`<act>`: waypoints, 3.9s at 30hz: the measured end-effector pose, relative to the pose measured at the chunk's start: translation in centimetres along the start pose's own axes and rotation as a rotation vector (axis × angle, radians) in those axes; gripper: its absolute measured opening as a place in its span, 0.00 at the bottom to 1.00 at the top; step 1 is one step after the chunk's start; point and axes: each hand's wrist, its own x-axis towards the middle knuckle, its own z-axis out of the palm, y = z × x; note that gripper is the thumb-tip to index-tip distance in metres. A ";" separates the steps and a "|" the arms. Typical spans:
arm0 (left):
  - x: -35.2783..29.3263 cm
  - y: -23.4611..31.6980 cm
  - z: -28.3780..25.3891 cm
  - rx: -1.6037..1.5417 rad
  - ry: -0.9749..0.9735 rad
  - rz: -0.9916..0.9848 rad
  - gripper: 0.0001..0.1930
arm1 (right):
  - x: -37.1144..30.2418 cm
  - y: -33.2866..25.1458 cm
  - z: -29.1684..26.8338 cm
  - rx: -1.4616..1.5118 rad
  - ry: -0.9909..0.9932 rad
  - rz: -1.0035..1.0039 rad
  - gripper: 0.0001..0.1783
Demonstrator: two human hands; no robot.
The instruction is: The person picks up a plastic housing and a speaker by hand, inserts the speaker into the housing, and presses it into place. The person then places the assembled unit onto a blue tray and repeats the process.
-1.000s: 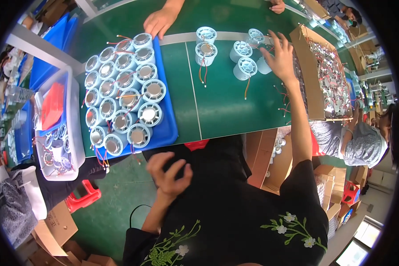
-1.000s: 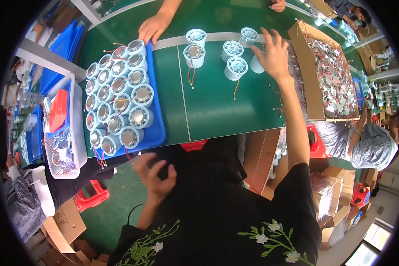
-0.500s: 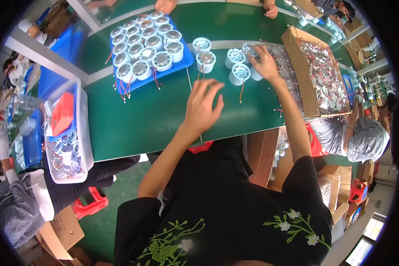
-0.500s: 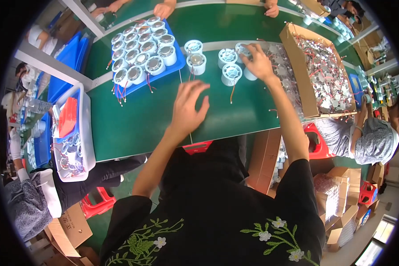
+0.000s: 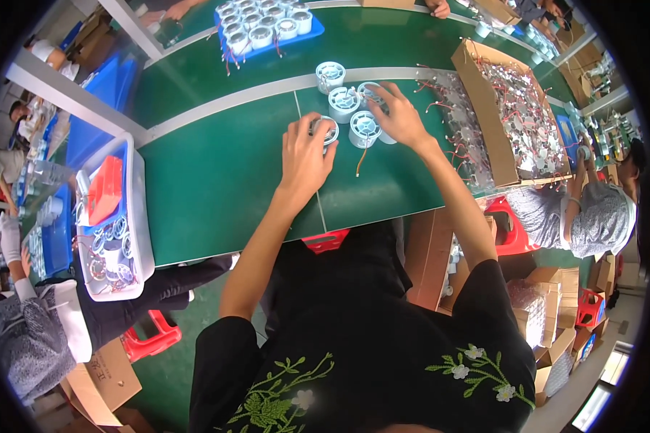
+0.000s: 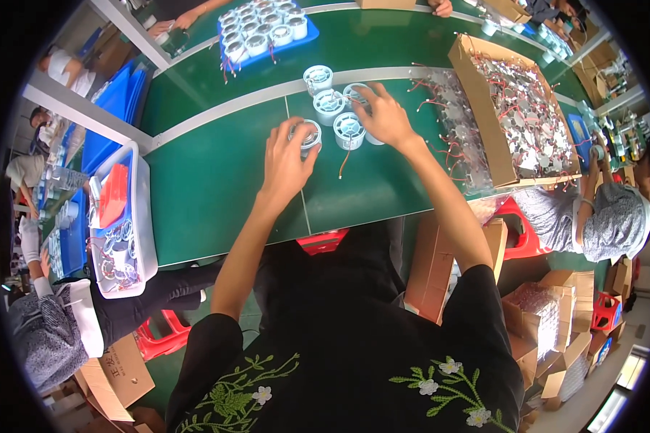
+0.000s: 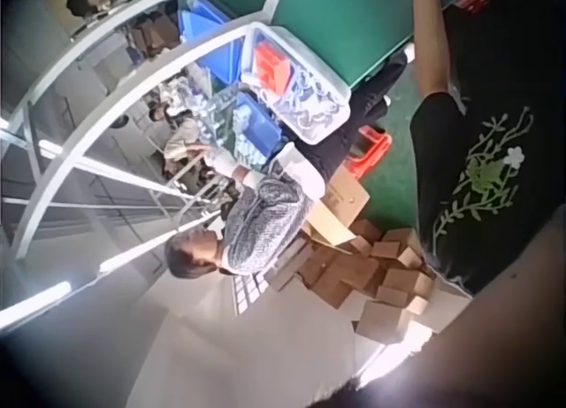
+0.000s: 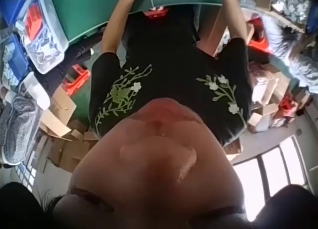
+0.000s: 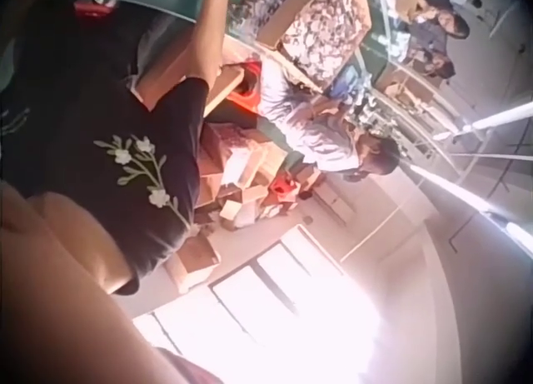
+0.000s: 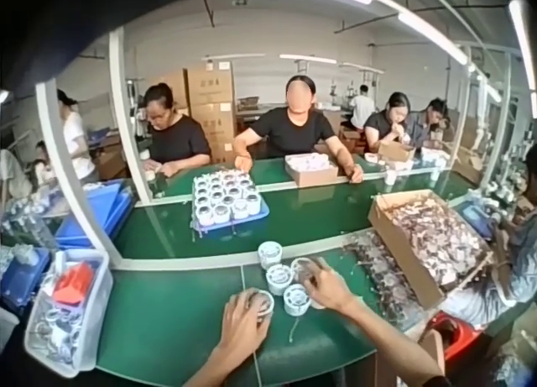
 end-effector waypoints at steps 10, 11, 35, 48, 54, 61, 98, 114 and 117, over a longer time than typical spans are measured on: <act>-5.3 -1.5 -3.3 -0.214 -0.129 -0.448 0.34 | -0.8 -7.6 -1.6 -0.272 0.503 -0.312 0.20; -6.0 -1.7 -3.2 -0.207 -0.128 -0.468 0.34 | -1.9 -8.6 -1.7 -0.257 0.488 -0.318 0.20; -9.0 1.9 -3.0 -0.176 0.196 -0.272 0.35 | -6.5 -15.2 -0.9 0.299 -0.247 -0.114 0.19; -7.7 3.1 -6.5 -0.352 0.094 -0.342 0.40 | -8.1 -14.2 -2.5 0.805 -0.373 -0.049 0.28; -7.5 4.3 -10.8 -0.479 -0.032 -0.265 0.25 | -8.8 -14.7 -2.8 1.318 -0.430 0.152 0.27; -8.5 4.1 -9.6 -0.655 -0.009 -0.582 0.12 | -8.5 -14.7 -3.0 0.997 -0.460 0.132 0.26; -10.4 4.0 -7.1 -0.301 0.191 -0.517 0.03 | -7.8 -14.6 -1.8 0.412 -0.299 -0.339 0.19; -10.4 3.2 -6.3 -0.403 0.274 -0.581 0.03 | -8.1 -15.1 -1.3 0.412 -0.279 -0.297 0.18; -10.3 3.1 -6.3 -0.399 0.273 -0.587 0.03 | -7.9 -15.2 -1.3 0.416 -0.283 -0.300 0.19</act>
